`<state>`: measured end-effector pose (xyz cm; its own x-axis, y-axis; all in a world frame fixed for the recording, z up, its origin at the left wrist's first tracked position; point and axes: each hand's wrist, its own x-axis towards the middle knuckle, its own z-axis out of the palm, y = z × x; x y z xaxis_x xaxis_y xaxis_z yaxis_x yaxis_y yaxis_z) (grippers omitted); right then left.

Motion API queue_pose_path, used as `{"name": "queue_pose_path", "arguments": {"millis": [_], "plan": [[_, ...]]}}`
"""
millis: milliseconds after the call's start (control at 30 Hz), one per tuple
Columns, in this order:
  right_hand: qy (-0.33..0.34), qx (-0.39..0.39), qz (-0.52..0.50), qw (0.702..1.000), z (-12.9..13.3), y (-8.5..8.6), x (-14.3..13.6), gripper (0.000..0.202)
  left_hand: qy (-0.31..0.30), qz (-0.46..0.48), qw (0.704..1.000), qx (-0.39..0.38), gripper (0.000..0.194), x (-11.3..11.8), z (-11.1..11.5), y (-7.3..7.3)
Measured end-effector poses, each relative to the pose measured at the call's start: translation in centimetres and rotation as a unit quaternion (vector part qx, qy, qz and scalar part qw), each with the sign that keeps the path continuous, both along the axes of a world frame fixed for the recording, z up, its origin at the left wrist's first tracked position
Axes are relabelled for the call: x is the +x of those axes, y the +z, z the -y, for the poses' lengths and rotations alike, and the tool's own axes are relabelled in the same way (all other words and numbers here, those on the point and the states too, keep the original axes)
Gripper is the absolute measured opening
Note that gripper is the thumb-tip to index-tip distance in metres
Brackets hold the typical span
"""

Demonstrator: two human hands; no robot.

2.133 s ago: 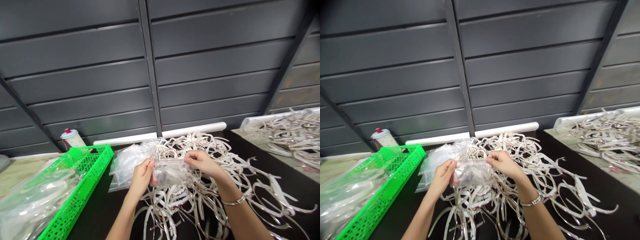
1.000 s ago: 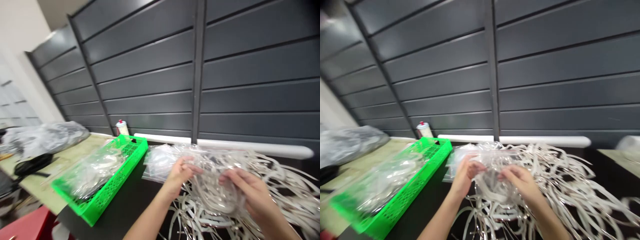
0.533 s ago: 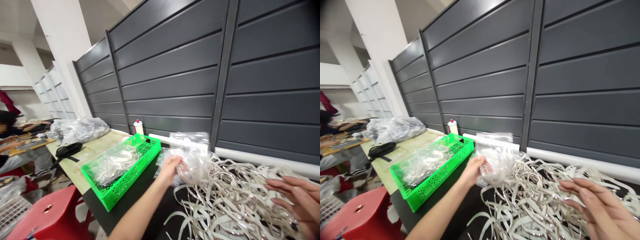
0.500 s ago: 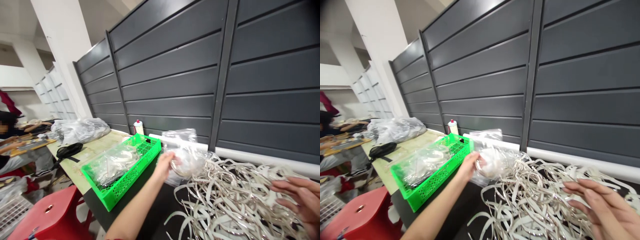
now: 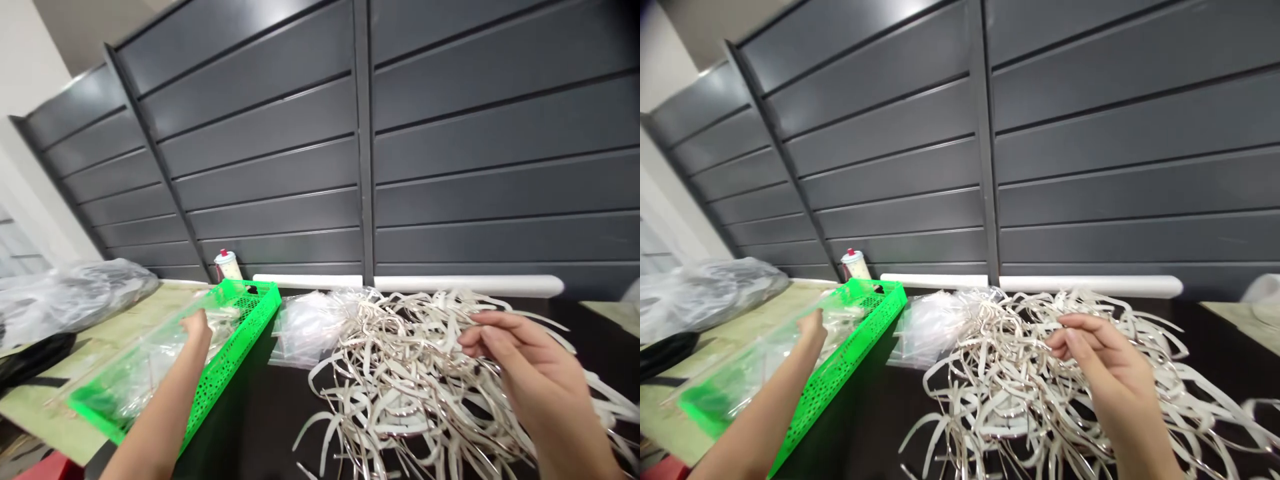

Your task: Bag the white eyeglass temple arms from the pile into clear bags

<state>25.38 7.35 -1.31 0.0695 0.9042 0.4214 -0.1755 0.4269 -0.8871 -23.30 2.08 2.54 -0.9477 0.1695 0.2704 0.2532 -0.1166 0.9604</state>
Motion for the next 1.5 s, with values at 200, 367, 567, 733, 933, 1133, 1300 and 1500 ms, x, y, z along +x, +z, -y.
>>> {"name": "queue_pose_path", "arguments": {"millis": [200, 367, 567, 733, 933, 1133, 1300, 1500], "plan": [[0.005, 0.072, 0.031, 0.997, 0.5, 0.5, 0.0, 0.013, -0.122, -0.007, 0.992, -0.012, 0.031, 6.8, -2.3, -3.8], [0.016, 0.095, 0.069, 0.993, 0.1, 0.8, -0.2, 0.009, -0.359, -0.037, 0.932, 0.020, 0.023, 17.2, -2.2, -3.8], [0.053, 0.043, 0.374, 0.925, -3.0, -0.5, -0.8, 0.021, -0.537, -0.053, 0.841, 0.032, 0.016, 24.4, -3.1, -2.8], [0.077, 0.010, 0.594, 0.801, -5.1, -2.7, -2.2, 0.021, -0.637, -0.054, 0.765, -0.077, 0.015, 25.9, -4.7, -5.0], [0.110, 0.001, 0.612, 0.783, -6.1, -4.7, -4.2, 0.016, -0.646, -0.077, 0.749, -0.123, 0.018, 25.2, -4.6, -5.9], [0.056, 0.021, 0.577, 0.815, -5.9, -3.0, -3.5, 0.027, -0.597, -0.126, 0.780, -0.140, 0.019, 24.4, -4.7, -5.5], [0.081, 0.120, 0.484, 0.863, -3.2, -1.2, -3.7, 0.021, -0.541, -0.261, 0.796, -0.075, 0.028, 25.5, -3.8, -4.8], [0.015, 0.220, 0.363, 0.905, -1.7, -1.2, -5.2, 0.019, -0.585, -0.216, 0.776, -0.098, 0.014, 25.7, -3.3, -4.5]]}}
